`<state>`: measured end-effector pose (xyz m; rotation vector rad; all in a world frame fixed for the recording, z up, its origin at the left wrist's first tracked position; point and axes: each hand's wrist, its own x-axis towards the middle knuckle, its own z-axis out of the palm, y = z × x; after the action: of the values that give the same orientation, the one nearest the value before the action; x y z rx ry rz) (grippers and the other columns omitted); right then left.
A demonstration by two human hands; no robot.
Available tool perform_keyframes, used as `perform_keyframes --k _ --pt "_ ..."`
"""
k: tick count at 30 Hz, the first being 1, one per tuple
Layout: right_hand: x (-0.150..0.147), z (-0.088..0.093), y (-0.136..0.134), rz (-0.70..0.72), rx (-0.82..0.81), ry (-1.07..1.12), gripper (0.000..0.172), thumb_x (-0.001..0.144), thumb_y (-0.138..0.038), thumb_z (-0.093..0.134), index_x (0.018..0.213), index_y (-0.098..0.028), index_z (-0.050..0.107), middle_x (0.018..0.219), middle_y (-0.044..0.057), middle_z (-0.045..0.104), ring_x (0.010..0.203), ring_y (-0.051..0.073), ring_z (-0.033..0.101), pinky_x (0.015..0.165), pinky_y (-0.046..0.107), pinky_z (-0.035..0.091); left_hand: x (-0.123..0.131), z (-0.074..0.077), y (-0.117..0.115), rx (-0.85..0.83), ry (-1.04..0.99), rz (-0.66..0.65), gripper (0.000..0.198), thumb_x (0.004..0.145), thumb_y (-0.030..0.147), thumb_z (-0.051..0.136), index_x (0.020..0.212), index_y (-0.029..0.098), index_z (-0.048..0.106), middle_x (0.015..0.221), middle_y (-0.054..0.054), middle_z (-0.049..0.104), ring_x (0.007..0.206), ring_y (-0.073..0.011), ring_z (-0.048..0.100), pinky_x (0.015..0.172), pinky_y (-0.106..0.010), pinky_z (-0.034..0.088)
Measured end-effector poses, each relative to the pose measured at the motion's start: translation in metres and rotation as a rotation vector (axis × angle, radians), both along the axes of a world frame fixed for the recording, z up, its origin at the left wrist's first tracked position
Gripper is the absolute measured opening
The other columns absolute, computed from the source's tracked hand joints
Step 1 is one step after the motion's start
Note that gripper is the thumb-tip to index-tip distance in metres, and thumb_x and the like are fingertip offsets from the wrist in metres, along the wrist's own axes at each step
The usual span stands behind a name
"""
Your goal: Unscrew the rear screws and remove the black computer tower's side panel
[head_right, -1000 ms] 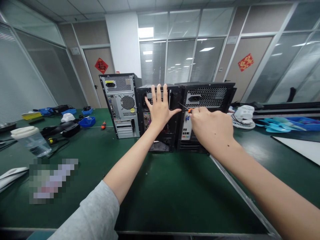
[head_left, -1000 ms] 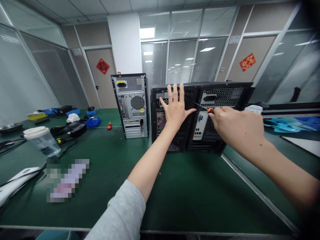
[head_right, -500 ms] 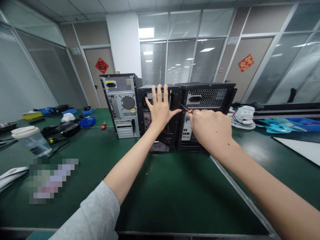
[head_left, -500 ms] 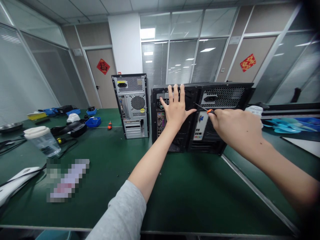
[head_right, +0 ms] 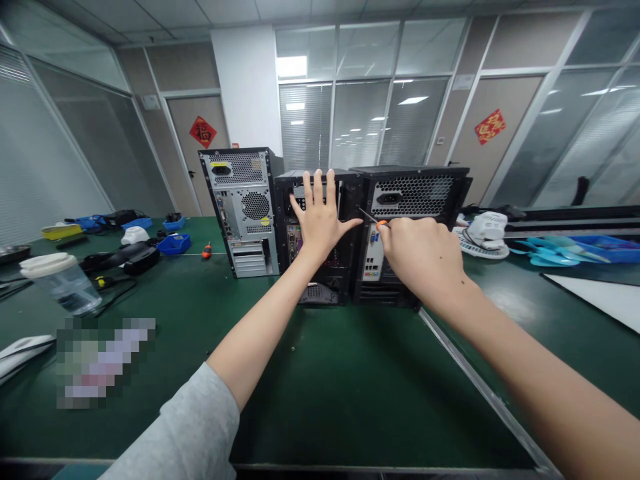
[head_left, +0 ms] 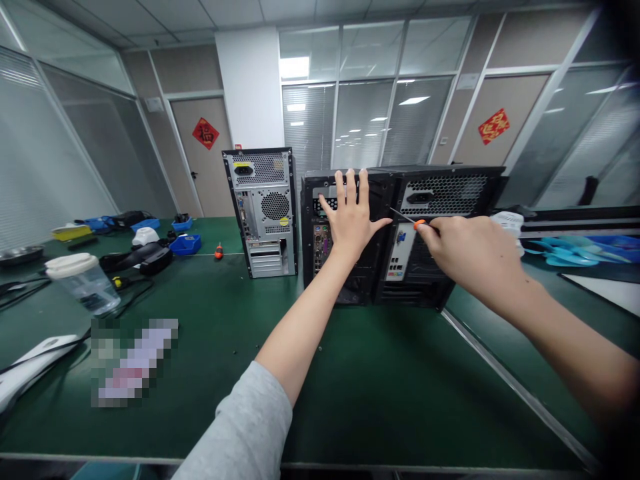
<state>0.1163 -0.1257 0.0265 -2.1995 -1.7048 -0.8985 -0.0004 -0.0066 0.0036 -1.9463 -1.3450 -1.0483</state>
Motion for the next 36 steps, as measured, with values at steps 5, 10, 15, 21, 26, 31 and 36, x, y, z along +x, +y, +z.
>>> perform_keyframes --k 5,10,15,21,26,31,36 --pt "0.004 0.004 0.002 0.026 -0.06 0.099 0.05 0.096 -0.04 0.028 0.089 -0.015 0.071 0.086 0.019 0.072 0.079 0.032 0.067 0.059 0.032 0.032 0.0 0.0 0.0 0.0 -0.007 -0.006 0.107 0.075 0.069 0.06 0.156 0.019 0.012 0.161 -0.013 0.016 0.148 -0.0388 -0.007 0.111 -0.066 0.02" --pt "0.009 0.004 0.006 0.092 -0.095 0.196 0.046 0.094 -0.038 0.029 0.085 -0.016 0.068 0.086 0.019 0.07 0.078 0.029 0.065 0.062 0.033 0.034 0.0 0.0 0.001 0.003 -0.004 0.001 0.106 0.075 0.071 0.058 0.156 0.019 0.013 0.161 -0.013 0.016 0.148 -0.0377 -0.007 0.112 -0.066 0.019" --pt "0.012 0.006 0.011 0.162 -0.118 0.383 0.04 0.093 -0.037 0.034 0.071 -0.018 0.062 0.068 0.012 0.065 0.062 0.022 0.058 0.061 0.031 0.036 0.001 -0.001 0.003 0.02 -0.007 0.007 0.107 0.074 0.072 0.059 0.156 0.019 0.015 0.161 -0.014 0.017 0.148 -0.0374 -0.006 0.112 -0.066 0.018" --pt "0.015 0.014 0.012 0.215 -0.206 0.768 0.034 0.092 -0.033 0.042 0.066 -0.018 0.058 0.046 0.002 0.055 0.04 0.013 0.047 0.05 0.027 0.034 0.001 -0.002 0.004 0.03 -0.009 -0.001 0.106 0.075 0.072 0.058 0.156 0.018 0.016 0.161 -0.014 0.017 0.148 -0.0378 -0.005 0.112 -0.066 0.018" --pt "0.014 0.011 0.011 0.295 -0.199 1.054 0.027 0.093 -0.029 0.042 0.072 -0.017 0.054 0.039 -0.002 0.049 0.029 0.008 0.035 0.037 0.022 0.025 0.001 -0.002 0.005 0.032 -0.011 0.002 0.106 0.075 0.072 0.058 0.156 0.018 0.016 0.16 -0.014 0.017 0.148 -0.0389 -0.005 0.112 -0.066 0.02" --pt "0.01 0.008 0.009 0.378 -0.186 1.269 0.022 0.094 -0.024 0.04 0.074 -0.017 0.049 0.034 -0.002 0.046 0.023 0.006 0.026 0.031 0.019 0.016 0.001 -0.002 0.005 0.024 0.0 0.009 0.107 0.074 0.072 0.058 0.156 0.019 0.014 0.16 -0.014 0.017 0.148 -0.0395 -0.006 0.111 -0.066 0.02" --pt "0.013 0.009 0.007 0.469 -0.242 1.475 0.022 0.095 -0.02 0.035 0.078 -0.017 0.048 0.038 0.001 0.051 0.022 0.005 0.025 0.031 0.017 0.012 0.001 -0.002 0.005 0.028 0.004 0.011 0.108 0.074 0.073 0.058 0.156 0.017 0.014 0.16 -0.014 0.016 0.147 -0.0397 -0.006 0.112 -0.066 0.02"
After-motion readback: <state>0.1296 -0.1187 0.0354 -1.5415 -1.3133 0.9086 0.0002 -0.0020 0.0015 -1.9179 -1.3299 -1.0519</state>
